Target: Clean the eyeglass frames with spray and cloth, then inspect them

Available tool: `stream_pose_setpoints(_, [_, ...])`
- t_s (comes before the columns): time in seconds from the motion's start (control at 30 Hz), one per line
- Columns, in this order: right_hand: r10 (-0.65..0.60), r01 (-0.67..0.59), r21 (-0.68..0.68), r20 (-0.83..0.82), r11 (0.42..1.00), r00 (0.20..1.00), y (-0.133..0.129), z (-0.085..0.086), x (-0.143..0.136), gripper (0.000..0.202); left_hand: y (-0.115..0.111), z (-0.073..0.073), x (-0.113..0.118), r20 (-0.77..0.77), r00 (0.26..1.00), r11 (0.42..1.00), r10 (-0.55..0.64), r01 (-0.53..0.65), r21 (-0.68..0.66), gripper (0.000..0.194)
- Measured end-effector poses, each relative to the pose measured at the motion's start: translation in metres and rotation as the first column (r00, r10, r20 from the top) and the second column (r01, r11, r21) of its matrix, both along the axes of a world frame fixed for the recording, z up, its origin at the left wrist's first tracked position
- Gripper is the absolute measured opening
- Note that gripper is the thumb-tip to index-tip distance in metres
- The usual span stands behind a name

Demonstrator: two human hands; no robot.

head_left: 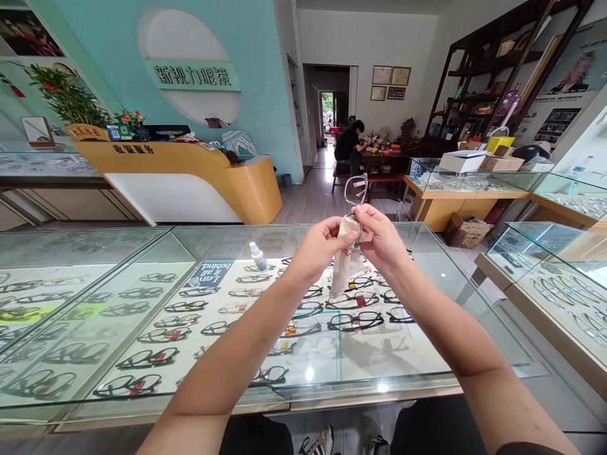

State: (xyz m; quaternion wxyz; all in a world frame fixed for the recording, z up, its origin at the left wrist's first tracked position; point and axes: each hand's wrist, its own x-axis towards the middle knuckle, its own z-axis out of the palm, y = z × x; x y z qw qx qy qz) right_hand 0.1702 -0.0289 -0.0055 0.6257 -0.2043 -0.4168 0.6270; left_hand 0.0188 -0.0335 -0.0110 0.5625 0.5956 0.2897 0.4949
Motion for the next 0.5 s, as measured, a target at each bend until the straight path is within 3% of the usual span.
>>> stream_pose_setpoints(0.2, [-0.009, 0.009, -0.022, 0.003, 1.0, 1.0, -0.007, -0.001, -0.009, 0.046, -0.001, -0.004, 0.006, 0.019, 0.995, 0.995, 0.094, -0.095, 0.029, 0.051])
stream_pose_setpoints(0.5, [-0.07, 0.071, 0.027, -0.006, 0.997, 0.998, -0.013, -0.001, -0.016, 0.04, -0.007, 0.0, 0.012, 0.041, 0.965, 0.944, 0.26, -0.263, 0.197, 0.052])
